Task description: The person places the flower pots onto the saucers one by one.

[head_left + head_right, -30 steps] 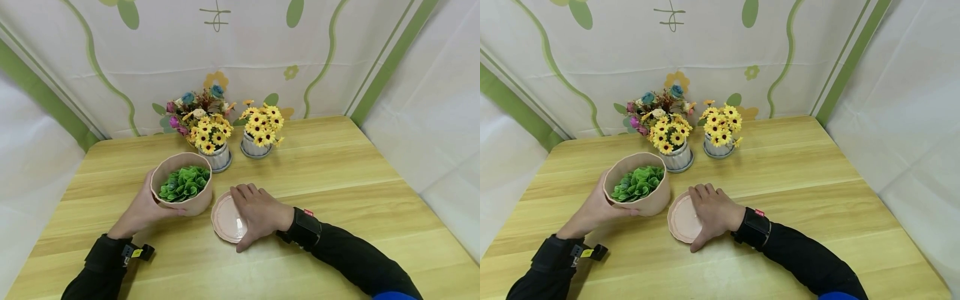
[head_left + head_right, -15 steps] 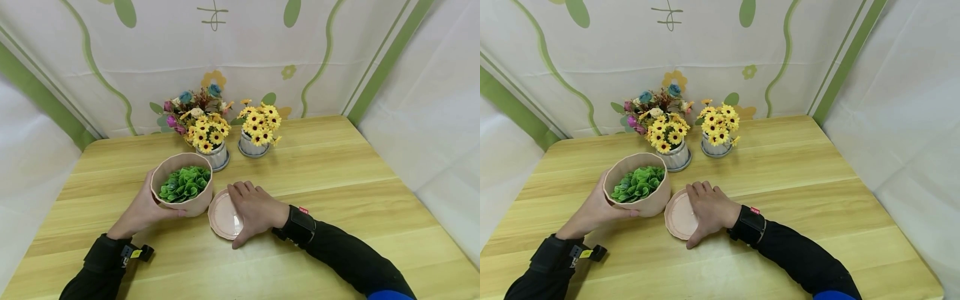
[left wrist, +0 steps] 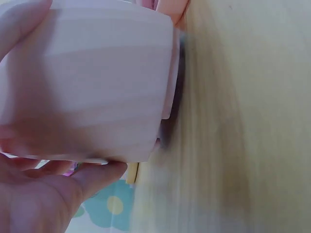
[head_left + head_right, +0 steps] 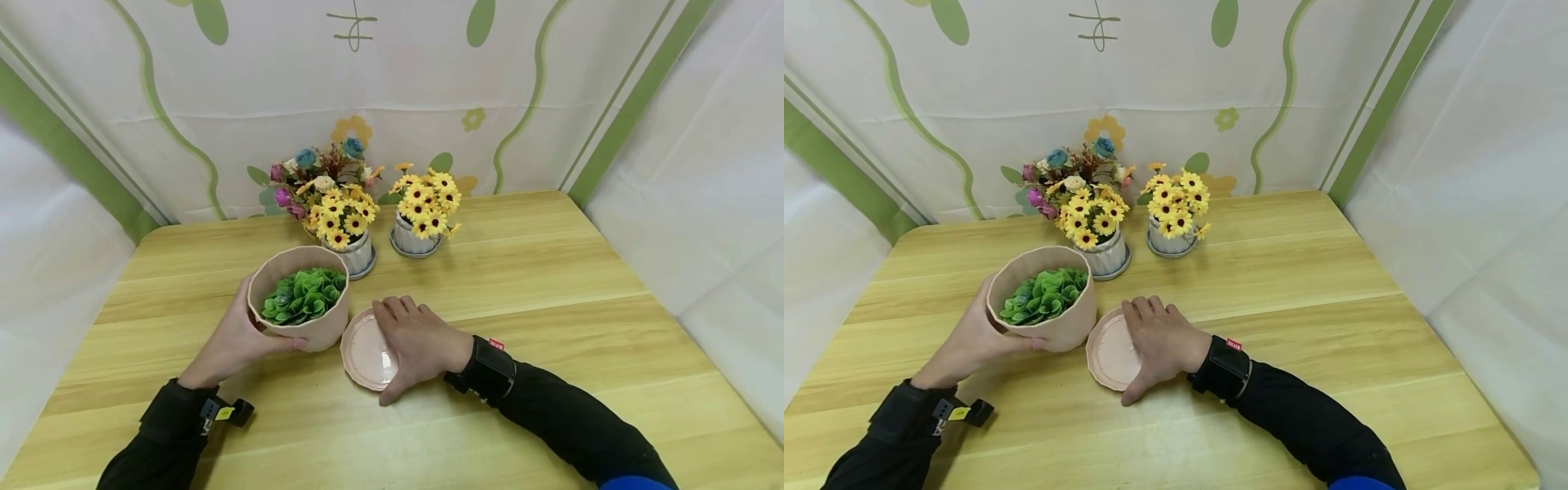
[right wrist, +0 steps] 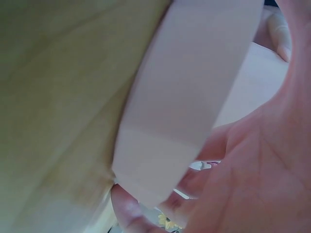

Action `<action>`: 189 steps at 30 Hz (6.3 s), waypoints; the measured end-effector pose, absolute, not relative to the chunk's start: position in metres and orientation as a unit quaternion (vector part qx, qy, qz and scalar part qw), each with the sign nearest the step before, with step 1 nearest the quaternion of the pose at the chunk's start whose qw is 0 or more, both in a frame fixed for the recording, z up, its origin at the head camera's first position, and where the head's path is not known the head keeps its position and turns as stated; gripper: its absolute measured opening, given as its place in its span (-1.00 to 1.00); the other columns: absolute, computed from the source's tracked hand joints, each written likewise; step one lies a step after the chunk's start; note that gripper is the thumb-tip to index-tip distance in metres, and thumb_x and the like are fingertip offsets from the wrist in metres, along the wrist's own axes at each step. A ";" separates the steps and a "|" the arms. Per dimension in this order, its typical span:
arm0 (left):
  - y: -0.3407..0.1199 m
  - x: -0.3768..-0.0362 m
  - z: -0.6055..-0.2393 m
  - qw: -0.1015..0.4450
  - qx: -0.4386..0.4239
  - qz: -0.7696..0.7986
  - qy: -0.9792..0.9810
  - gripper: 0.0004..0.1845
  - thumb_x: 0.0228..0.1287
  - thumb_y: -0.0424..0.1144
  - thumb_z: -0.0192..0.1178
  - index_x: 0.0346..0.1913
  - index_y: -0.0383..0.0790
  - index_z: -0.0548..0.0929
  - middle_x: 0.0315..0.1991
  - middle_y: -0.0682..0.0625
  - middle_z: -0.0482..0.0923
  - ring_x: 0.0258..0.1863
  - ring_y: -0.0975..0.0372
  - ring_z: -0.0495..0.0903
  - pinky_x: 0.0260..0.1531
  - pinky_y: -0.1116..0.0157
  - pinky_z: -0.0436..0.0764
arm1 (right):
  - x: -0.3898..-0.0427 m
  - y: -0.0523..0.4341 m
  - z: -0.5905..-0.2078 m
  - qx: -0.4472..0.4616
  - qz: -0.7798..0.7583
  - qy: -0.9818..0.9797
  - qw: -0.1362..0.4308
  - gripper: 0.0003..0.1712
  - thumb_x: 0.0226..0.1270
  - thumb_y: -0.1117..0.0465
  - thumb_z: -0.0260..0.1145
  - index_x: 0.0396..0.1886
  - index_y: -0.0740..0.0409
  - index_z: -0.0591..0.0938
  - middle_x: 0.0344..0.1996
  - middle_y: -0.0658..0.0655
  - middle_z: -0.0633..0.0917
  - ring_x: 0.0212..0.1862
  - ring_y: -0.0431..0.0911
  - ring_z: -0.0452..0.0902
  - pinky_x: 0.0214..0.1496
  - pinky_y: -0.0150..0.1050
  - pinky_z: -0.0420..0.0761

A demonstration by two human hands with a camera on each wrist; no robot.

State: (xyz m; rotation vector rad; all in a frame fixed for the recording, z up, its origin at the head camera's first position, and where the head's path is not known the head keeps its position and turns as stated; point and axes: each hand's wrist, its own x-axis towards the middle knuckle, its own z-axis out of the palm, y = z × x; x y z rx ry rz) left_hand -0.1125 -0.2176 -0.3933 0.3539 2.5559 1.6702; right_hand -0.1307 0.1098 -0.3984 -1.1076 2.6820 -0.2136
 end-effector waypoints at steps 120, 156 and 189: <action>-0.169 -0.081 -0.400 0.055 0.181 0.581 0.792 0.40 -0.10 -0.34 0.73 0.68 0.22 -0.04 0.61 0.07 0.12 0.56 0.11 0.21 0.43 0.48 0.34 | -0.150 0.101 -0.357 -0.389 -0.422 0.798 0.187 0.49 -0.11 -0.11 0.81 0.66 -0.06 0.00 0.48 -0.05 0.39 0.50 -0.22 0.35 0.61 -0.18 0.40; -0.211 -0.096 -0.398 -0.058 0.159 0.603 0.780 0.28 -0.06 -0.55 0.60 0.68 0.00 0.06 0.58 -0.05 0.20 0.47 0.17 0.31 0.42 0.49 0.35 | -0.177 0.027 -0.357 -0.398 -0.419 0.806 0.127 0.51 -0.17 -0.22 0.80 0.63 0.08 0.05 0.47 0.11 0.41 0.46 -0.17 0.39 0.51 -0.22 0.49; -0.238 -0.148 -0.398 -0.093 0.065 0.585 0.803 0.26 0.20 -0.37 0.54 0.69 0.11 -0.18 0.63 -0.04 0.00 0.50 0.20 0.21 0.30 0.59 0.40 | -0.217 -0.025 -0.346 -0.317 -0.404 0.850 0.117 0.65 0.03 -0.29 0.68 0.71 0.27 -0.24 0.59 0.35 0.27 0.48 0.07 0.49 0.41 -0.16 0.62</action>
